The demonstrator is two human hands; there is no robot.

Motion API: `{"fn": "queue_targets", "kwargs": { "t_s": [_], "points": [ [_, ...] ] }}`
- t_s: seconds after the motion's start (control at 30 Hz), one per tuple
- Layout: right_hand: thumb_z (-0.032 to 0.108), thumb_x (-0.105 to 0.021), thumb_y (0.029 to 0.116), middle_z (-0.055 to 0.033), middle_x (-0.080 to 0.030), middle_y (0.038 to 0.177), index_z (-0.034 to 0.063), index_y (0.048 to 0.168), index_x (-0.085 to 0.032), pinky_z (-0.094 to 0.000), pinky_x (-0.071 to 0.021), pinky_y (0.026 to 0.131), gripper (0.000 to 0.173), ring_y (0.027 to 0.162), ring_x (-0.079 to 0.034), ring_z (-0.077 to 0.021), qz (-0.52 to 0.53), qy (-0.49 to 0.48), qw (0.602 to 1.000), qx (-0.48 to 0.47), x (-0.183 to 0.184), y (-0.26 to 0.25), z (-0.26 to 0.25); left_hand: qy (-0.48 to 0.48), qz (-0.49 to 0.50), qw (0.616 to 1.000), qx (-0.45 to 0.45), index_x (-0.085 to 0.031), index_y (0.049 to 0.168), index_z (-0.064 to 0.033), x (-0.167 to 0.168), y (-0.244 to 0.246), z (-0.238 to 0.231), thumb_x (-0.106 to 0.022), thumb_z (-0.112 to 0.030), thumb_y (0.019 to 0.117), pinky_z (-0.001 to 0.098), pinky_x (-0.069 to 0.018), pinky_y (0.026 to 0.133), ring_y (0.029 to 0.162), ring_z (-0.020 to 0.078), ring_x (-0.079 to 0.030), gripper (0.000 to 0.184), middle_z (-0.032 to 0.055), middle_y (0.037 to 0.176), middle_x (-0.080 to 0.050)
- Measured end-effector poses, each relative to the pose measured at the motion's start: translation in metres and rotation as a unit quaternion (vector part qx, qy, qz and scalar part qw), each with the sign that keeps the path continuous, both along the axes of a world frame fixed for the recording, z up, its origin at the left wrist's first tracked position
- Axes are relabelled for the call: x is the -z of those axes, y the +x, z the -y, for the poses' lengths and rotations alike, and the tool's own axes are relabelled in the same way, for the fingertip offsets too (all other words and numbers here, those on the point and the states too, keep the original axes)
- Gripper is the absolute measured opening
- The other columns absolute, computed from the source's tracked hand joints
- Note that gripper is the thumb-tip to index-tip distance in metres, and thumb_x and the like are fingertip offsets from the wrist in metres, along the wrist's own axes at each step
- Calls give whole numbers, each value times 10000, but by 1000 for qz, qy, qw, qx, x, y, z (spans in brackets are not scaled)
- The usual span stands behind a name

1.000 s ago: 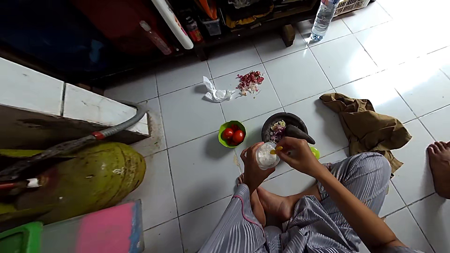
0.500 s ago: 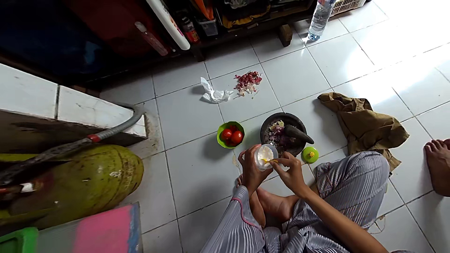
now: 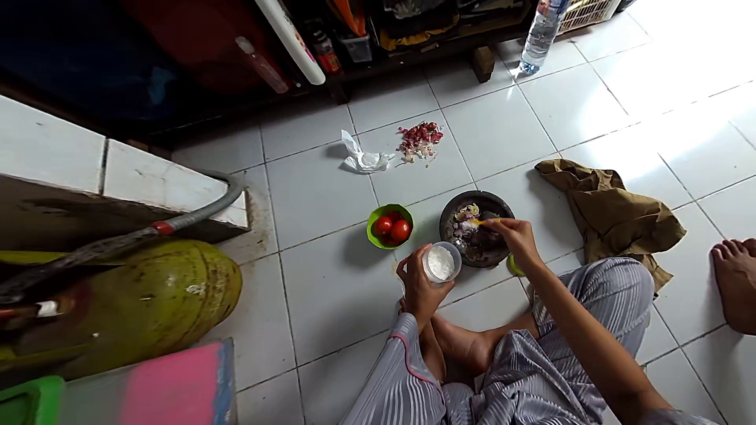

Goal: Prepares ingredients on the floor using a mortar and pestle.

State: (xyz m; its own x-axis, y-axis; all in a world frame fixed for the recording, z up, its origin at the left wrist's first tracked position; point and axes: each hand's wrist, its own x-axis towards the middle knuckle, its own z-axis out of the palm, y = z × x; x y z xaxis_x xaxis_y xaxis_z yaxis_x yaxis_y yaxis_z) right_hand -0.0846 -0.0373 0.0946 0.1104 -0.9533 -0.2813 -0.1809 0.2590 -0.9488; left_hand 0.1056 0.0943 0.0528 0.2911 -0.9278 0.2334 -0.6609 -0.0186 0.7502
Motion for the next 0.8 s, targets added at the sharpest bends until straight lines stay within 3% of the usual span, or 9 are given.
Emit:
{"fn": "queue_targets", "kwargs": {
  "t_s": [0.1,0.17,0.23,0.37,0.47,0.53,0.7,0.8],
  "points": [
    [127,-699,982,-75,-649,727,-40,894,-736,-331,-470,664,193,648,-541,-102,-98,-44,994,-27,21,-2,25,-1,2,1000,-13,-541,1330,104,-2,1,-1,-873,-272,579,641,-258,1100,1249,395,-566,902,251,1308,-627],
    [154,-709,979,-96,-662,741,-35,910,-743,-376,-481,672,204,656,-558,-139,-127,-41,991,-28,28,-6,28,-8,9,1000,-19,-546,1324,105,-2,2,-2,-866,-277,575,638,-267,1092,1247,400,-567,900,252,1307,-630],
    [136,-717,971,-102,-674,759,-43,896,-740,-369,-484,694,195,675,-569,-132,-133,-41,990,-19,28,-13,26,-13,8,1000,-25,-545,1323,112,-3,3,-2,-860,-277,573,634,-267,1087,1250,408,-560,902,257,1312,-626],
    [105,-715,957,-45,-649,721,-45,864,-729,-264,-462,670,177,646,-535,-43,-129,-49,990,3,30,-27,12,-11,6,1000,-29,-536,1324,113,-3,4,-3,-851,-279,585,629,-276,1075,1244,409,-555,894,264,1309,-621],
    [96,-719,954,-47,-659,721,-44,868,-737,-259,-474,669,165,639,-544,-40,-126,-40,991,17,31,-33,8,-9,5,1000,-22,-534,1330,110,-2,3,-3,-850,-293,581,630,-273,1075,1248,404,-553,907,262,1309,-620],
    [96,-722,954,-17,-599,665,-40,815,-708,-242,-427,621,195,595,-480,-26,-135,-53,989,1,24,-30,11,-11,7,1000,-18,-531,1334,113,-2,2,-2,-847,-295,586,634,-271,1070,1244,408,-555,909,268,1307,-619],
    [153,-716,977,-39,-614,675,-30,878,-732,-295,-442,611,208,588,-486,-68,-128,-45,991,-9,12,-25,24,-8,13,1000,-19,-529,1335,115,-3,3,-3,-849,-297,593,633,-270,1072,1241,413,-553,907,264,1312,-620],
    [157,-718,972,-68,-653,711,-23,893,-747,-361,-480,656,198,622,-537,-112,-153,-65,986,-6,18,-34,23,-15,14,1000,-18,-534,1329,112,-2,4,-3,-843,-307,598,627,-273,1072,1242,405,-556,897,262,1312,-620]
  ]
}}
